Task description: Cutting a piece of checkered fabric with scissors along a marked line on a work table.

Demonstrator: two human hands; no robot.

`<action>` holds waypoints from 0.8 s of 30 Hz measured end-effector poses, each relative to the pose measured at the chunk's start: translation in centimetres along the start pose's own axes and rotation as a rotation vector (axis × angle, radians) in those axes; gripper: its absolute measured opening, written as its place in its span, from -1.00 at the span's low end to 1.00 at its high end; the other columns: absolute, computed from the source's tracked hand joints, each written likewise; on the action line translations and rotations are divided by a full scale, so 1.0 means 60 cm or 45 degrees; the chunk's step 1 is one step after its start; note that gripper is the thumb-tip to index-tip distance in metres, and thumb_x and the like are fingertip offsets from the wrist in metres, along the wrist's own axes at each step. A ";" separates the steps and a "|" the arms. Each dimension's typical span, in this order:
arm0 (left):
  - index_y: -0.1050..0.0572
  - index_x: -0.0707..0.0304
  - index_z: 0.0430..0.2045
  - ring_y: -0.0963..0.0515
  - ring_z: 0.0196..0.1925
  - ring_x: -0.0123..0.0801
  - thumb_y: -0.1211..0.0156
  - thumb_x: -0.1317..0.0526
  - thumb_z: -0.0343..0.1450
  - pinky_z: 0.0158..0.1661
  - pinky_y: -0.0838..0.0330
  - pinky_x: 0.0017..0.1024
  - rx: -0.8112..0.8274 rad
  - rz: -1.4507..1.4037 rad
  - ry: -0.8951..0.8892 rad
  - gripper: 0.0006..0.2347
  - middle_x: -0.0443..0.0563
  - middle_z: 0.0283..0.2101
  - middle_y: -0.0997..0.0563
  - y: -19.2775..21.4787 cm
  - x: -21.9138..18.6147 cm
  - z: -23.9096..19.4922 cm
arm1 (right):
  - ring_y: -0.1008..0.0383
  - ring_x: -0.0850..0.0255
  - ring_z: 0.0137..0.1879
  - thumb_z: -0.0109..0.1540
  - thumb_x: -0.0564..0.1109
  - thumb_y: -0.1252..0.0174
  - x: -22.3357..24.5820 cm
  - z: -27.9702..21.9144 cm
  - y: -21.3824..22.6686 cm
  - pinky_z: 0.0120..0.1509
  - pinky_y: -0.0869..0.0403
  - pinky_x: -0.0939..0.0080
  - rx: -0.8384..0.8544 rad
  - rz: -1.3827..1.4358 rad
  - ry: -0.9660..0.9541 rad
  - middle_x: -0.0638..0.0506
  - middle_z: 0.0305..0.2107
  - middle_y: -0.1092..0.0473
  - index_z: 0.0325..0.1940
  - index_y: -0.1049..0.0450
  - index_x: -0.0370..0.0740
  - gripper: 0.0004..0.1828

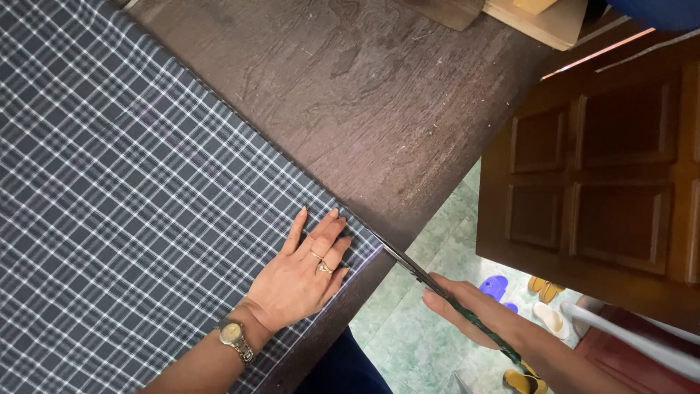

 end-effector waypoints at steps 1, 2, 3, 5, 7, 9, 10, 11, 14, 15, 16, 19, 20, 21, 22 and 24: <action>-0.33 0.44 -0.02 -0.25 0.34 0.05 0.03 0.13 0.48 0.30 0.00 0.11 0.000 0.007 -0.001 -0.68 0.34 0.17 -0.34 0.000 0.000 0.000 | -0.03 0.37 -0.40 0.32 0.25 0.22 -0.005 0.002 -0.001 -0.26 -0.17 0.35 -0.010 0.002 -0.012 0.21 -0.50 -0.05 -0.36 -0.22 -0.07 -0.60; -0.34 0.43 -0.03 -0.24 0.34 0.04 0.04 0.13 0.48 0.31 0.01 0.10 0.000 0.013 -0.003 -0.69 0.33 0.16 -0.35 0.000 0.000 0.000 | -0.03 0.37 -0.40 0.32 0.25 0.21 -0.010 0.004 -0.001 -0.26 -0.16 0.35 -0.019 0.005 -0.025 0.20 -0.51 -0.05 -0.37 -0.23 -0.07 -0.59; -0.34 0.43 -0.03 -0.24 0.34 0.04 0.04 0.13 0.48 0.31 0.01 0.10 0.000 0.013 -0.001 -0.69 0.33 0.16 -0.35 0.000 0.000 0.000 | -0.03 0.37 -0.40 0.32 0.25 0.21 -0.009 0.003 -0.002 -0.26 -0.16 0.35 -0.018 0.004 -0.025 0.20 -0.51 -0.05 -0.37 -0.23 -0.07 -0.59; -0.38 0.46 -0.05 -0.26 0.33 0.07 0.02 0.14 0.48 0.31 0.01 0.11 -0.023 -0.001 -0.006 -0.69 0.35 0.15 -0.38 0.001 0.000 0.000 | 0.00 0.40 -0.42 0.34 0.22 0.18 0.000 0.002 -0.001 -0.29 -0.12 0.34 -0.037 0.059 0.058 0.24 -0.52 -0.02 -0.43 -0.17 -0.06 -0.60; -0.38 0.46 -0.05 -0.26 0.33 0.07 0.02 0.14 0.48 0.30 0.00 0.11 -0.027 0.009 -0.006 -0.69 0.35 0.15 -0.38 0.002 0.000 0.000 | -0.01 0.39 -0.41 0.36 0.19 0.17 0.023 -0.011 0.003 -0.25 -0.13 0.36 -0.025 0.091 0.024 0.23 -0.51 -0.01 -0.41 -0.17 -0.04 -0.63; -0.39 0.45 -0.05 -0.26 0.33 0.07 0.02 0.14 0.48 0.30 0.00 0.11 -0.030 0.016 -0.007 -0.69 0.36 0.16 -0.38 0.002 -0.001 0.000 | -0.03 0.38 -0.39 0.37 0.17 0.16 0.054 -0.023 0.007 -0.22 -0.14 0.37 -0.013 0.123 -0.011 0.23 -0.51 0.01 -0.40 -0.16 -0.02 -0.65; -0.38 0.46 -0.04 -0.26 0.33 0.07 0.02 0.14 0.48 0.30 0.00 0.12 -0.033 0.001 -0.005 -0.69 0.36 0.16 -0.38 0.002 -0.001 0.000 | -0.10 0.43 0.02 0.26 0.27 0.19 0.055 -0.030 0.010 0.13 -0.14 0.34 -0.024 0.086 -0.310 0.31 -0.11 -0.11 -0.02 -0.19 0.19 -0.69; -0.38 0.46 -0.04 -0.26 0.33 0.07 0.03 0.14 0.48 0.30 0.01 0.12 -0.036 -0.012 -0.003 -0.69 0.36 0.15 -0.38 0.002 0.000 0.000 | -0.17 0.47 0.43 0.15 0.37 0.23 0.058 -0.041 0.013 0.49 -0.15 0.31 -0.032 0.049 -0.608 0.38 0.29 -0.23 0.35 -0.22 0.39 -0.33; -0.38 0.47 -0.05 -0.27 0.32 0.08 0.02 0.15 0.48 0.30 0.00 0.12 -0.048 -0.004 -0.005 -0.69 0.36 0.15 -0.38 0.003 0.000 -0.001 | -0.01 0.39 -0.41 0.35 0.21 0.20 -0.002 0.002 -0.001 -0.29 -0.14 0.34 -0.021 0.073 0.040 0.22 -0.51 -0.04 -0.42 -0.16 -0.06 -0.60; -0.38 0.47 -0.05 -0.27 0.32 0.08 0.02 0.15 0.48 0.30 0.00 0.12 -0.049 -0.004 -0.005 -0.69 0.36 0.15 -0.38 0.004 0.000 0.000 | -0.01 0.39 -0.41 0.35 0.21 0.20 -0.005 0.004 -0.003 -0.29 -0.14 0.34 -0.022 0.071 0.040 0.22 -0.51 -0.04 -0.42 -0.16 -0.06 -0.60; -0.38 0.47 -0.06 -0.27 0.32 0.08 0.02 0.15 0.48 0.30 0.00 0.12 -0.049 -0.009 -0.001 -0.70 0.36 0.15 -0.38 0.005 0.000 0.001 | 0.00 0.39 -0.42 0.34 0.22 0.18 -0.006 0.005 -0.004 -0.31 -0.12 0.34 -0.046 0.072 0.060 0.22 -0.53 -0.03 -0.45 -0.15 -0.06 -0.59; -0.38 0.46 -0.06 -0.28 0.32 0.07 0.01 0.14 0.48 0.30 -0.02 0.11 -0.043 0.006 -0.008 -0.69 0.36 0.15 -0.38 0.005 0.000 0.001 | 0.01 0.39 -0.43 0.33 0.23 0.17 -0.003 0.004 -0.004 -0.32 -0.11 0.35 -0.069 0.082 0.090 0.22 -0.54 -0.03 -0.47 -0.14 -0.06 -0.57; -0.38 0.46 -0.05 -0.27 0.32 0.07 0.01 0.14 0.47 0.29 -0.03 0.12 -0.037 0.026 -0.019 -0.69 0.35 0.15 -0.38 0.005 0.000 0.000 | 0.01 0.40 -0.43 0.33 0.24 0.17 0.000 0.002 -0.003 -0.31 -0.11 0.36 -0.069 0.090 0.101 0.22 -0.53 -0.03 -0.47 -0.14 -0.06 -0.57; -0.38 0.46 -0.05 -0.27 0.32 0.07 0.01 0.14 0.47 0.29 -0.03 0.12 -0.037 0.026 -0.016 -0.69 0.35 0.15 -0.38 0.008 0.001 0.000 | 0.01 0.40 -0.43 0.33 0.24 0.17 0.006 -0.004 -0.001 -0.31 -0.11 0.36 -0.067 0.088 0.101 0.22 -0.53 -0.03 -0.47 -0.14 -0.06 -0.57; -0.36 0.47 -0.01 -0.26 0.33 0.05 0.02 0.15 0.48 0.32 0.08 0.11 -0.033 -0.036 0.002 -0.68 0.35 0.16 -0.38 0.011 0.003 -0.001 | 0.02 0.39 -0.41 0.34 0.23 0.19 0.011 -0.010 -0.002 -0.27 -0.10 0.35 -0.004 0.120 0.071 0.22 -0.51 -0.02 -0.43 -0.15 -0.07 -0.58; -0.33 0.48 0.03 -0.24 0.34 0.02 0.03 0.16 0.48 0.34 0.19 0.10 -0.043 -0.087 0.020 -0.66 0.35 0.17 -0.38 0.021 0.021 0.000 | 0.03 0.38 -0.40 0.34 0.23 0.21 0.021 -0.014 0.003 -0.23 -0.10 0.35 0.053 0.139 0.049 0.21 -0.49 0.00 -0.39 -0.17 -0.09 -0.59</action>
Point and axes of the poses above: each hand's wrist, its own z-axis towards the middle knuckle, its own y-axis out of the back of the hand, x = y × z, the point moved 5 cm from there along z, towards the middle knuckle
